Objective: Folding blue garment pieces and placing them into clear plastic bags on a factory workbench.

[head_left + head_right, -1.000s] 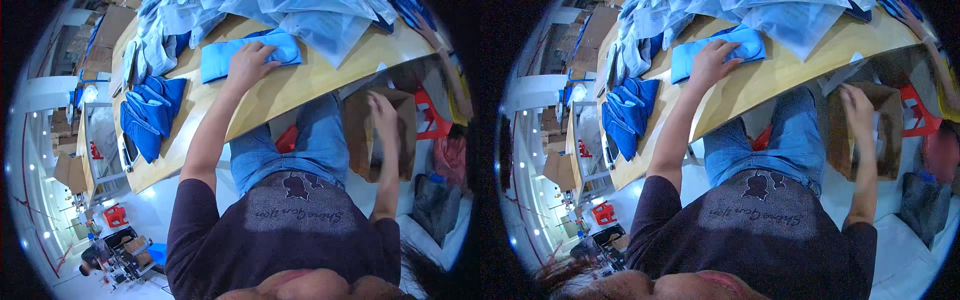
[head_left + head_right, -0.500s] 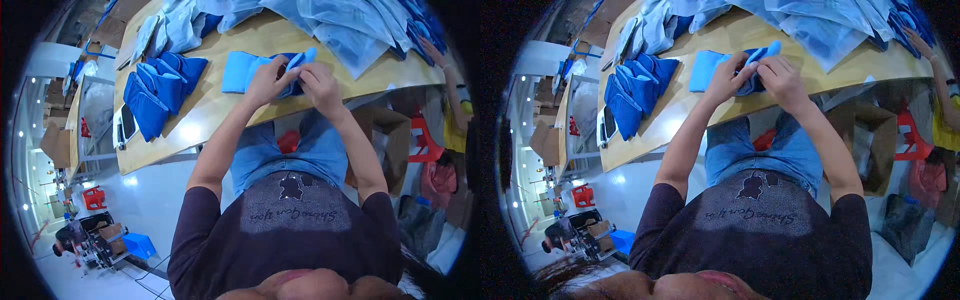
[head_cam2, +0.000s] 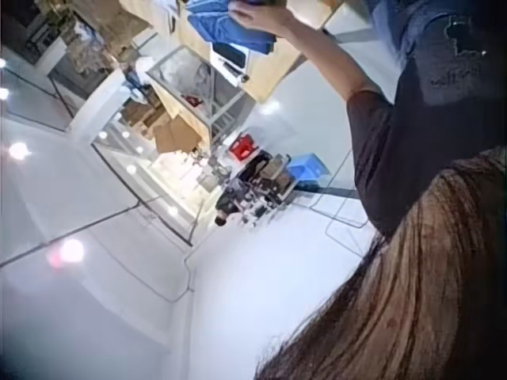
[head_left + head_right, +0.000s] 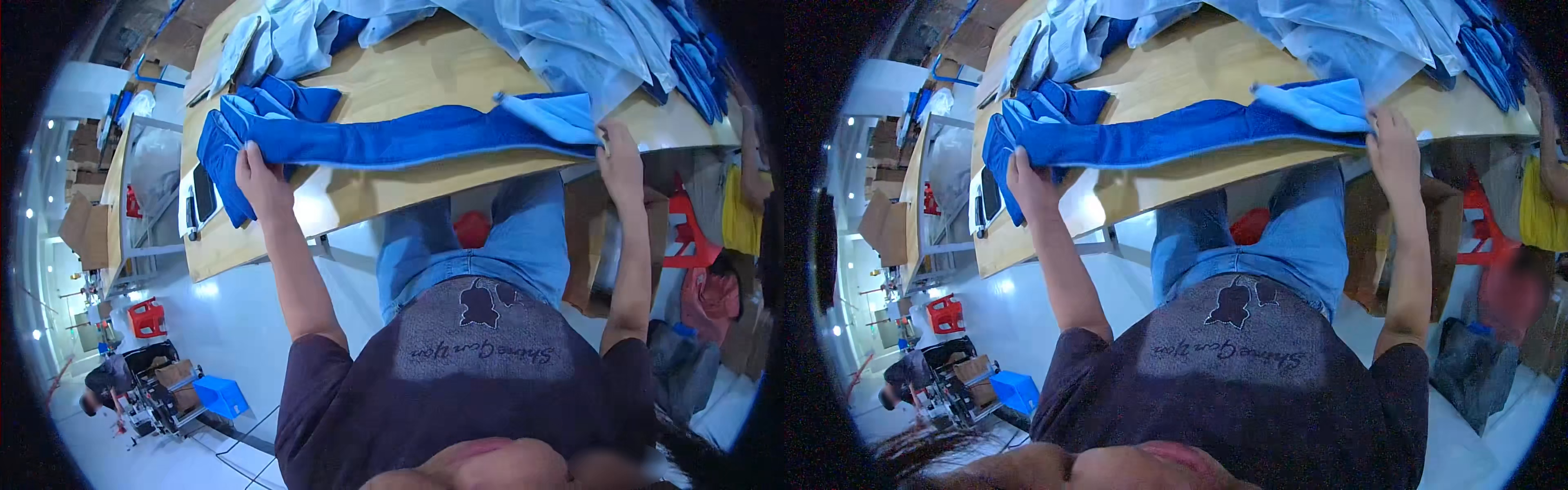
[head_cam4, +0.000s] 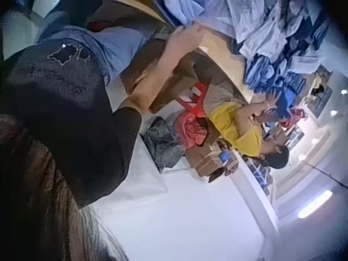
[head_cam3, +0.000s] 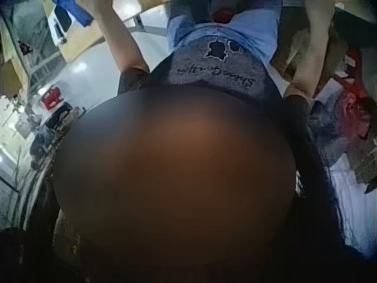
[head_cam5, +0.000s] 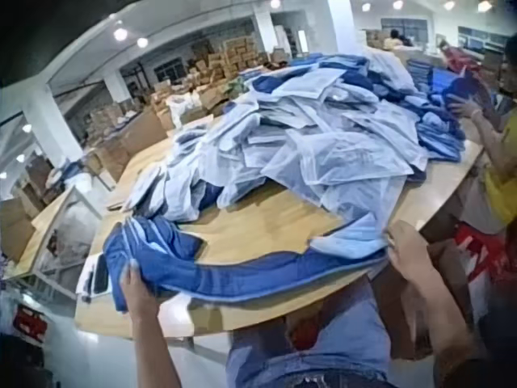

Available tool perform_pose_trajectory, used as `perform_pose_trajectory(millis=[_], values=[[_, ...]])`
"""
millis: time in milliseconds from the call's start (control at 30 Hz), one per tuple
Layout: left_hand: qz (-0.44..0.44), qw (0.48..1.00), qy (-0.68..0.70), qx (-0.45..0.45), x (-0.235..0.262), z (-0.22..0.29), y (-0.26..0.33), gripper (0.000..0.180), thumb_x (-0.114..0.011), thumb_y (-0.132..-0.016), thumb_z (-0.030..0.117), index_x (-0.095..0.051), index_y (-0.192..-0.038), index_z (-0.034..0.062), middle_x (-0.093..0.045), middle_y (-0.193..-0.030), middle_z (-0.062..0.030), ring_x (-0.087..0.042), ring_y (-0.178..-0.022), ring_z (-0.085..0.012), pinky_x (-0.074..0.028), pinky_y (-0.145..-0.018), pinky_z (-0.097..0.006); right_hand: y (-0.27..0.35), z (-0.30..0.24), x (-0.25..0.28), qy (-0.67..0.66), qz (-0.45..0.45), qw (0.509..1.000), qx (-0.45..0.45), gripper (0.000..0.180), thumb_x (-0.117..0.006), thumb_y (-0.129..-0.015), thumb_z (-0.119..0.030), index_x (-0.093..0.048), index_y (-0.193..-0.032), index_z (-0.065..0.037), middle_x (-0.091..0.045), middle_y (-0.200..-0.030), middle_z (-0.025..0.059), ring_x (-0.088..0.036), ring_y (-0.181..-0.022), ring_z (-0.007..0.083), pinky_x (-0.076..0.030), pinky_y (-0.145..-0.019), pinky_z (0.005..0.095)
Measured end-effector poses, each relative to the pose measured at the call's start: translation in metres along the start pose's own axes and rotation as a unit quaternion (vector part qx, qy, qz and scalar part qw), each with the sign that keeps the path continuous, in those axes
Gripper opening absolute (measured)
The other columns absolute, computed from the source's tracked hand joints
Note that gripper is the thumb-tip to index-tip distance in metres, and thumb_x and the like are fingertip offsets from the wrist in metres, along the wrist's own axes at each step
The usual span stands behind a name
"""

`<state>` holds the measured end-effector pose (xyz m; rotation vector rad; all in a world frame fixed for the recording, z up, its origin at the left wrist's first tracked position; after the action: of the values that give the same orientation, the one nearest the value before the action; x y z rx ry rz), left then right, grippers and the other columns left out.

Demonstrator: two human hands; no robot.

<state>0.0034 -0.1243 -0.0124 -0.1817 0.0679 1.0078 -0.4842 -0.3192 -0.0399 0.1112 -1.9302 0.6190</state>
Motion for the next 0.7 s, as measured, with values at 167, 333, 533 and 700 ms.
perform_pose_trajectory(millis=[167,333,533,700], values=[[-0.106,0.992,-0.068,-0.016,0.048,-0.016,0.029,0.034,-0.042,-0.091,0.008,-0.050,-0.124,0.0099,-0.053,-0.114,-0.0176,-0.051,-0.103,-0.0239,-0.043,-0.089,-0.035,0.003,-0.094,0.017,0.091,0.115,0.959,0.244,0.040,-0.058,-0.073,-0.003,-0.056,-0.112,-0.009,-0.059,-0.096,0.0102,-0.057,-0.086,0.0273,-0.044,-0.076,0.0304],[-0.218,0.975,-0.018,0.043,0.047,-0.020,0.048,0.028,-0.046,-0.088,0.004,-0.061,-0.110,0.0082,-0.055,-0.112,-0.0133,-0.050,-0.104,-0.0229,-0.040,-0.092,-0.033,0.004,-0.103,-0.030,0.129,0.036,0.940,0.315,0.038,-0.056,-0.073,-0.005,-0.058,-0.111,-0.011,-0.060,-0.099,0.0086,-0.057,-0.080,0.0251,-0.044,-0.071,0.0292],[-0.073,0.941,-0.207,-0.258,0.095,0.029,0.036,0.020,-0.057,-0.085,0.009,-0.059,-0.103,-0.0011,-0.061,-0.095,-0.0109,-0.055,-0.093,-0.0187,-0.045,-0.079,-0.028,-0.047,-0.007,0.022,-0.455,0.081,0.880,-0.110,0.027,-0.051,-0.084,-0.004,-0.059,-0.110,-0.004,-0.062,-0.080,0.0070,-0.054,-0.066,0.0112,-0.045,-0.058,0.0248],[-0.011,0.998,-0.030,-0.050,0.115,0.033,0.000,0.022,-0.060,-0.087,0.017,-0.059,-0.100,-0.0004,-0.061,-0.087,-0.0079,-0.058,-0.080,-0.0155,-0.047,-0.068,-0.025,-0.061,0.068,0.046,-0.596,0.033,0.762,-0.251,0.029,-0.058,-0.087,-0.011,-0.056,-0.112,0.003,-0.063,-0.081,0.0096,-0.057,-0.067,0.0135,-0.045,-0.057,0.0191]])
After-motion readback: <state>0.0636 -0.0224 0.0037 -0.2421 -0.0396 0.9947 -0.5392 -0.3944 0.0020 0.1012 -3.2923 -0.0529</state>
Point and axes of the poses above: each hand's wrist, its own y-axis away from the middle knuckle, its own x-axis out of the back of the hand, z = x × y, the point moved 7 cm from there along -y, towards the middle knuckle
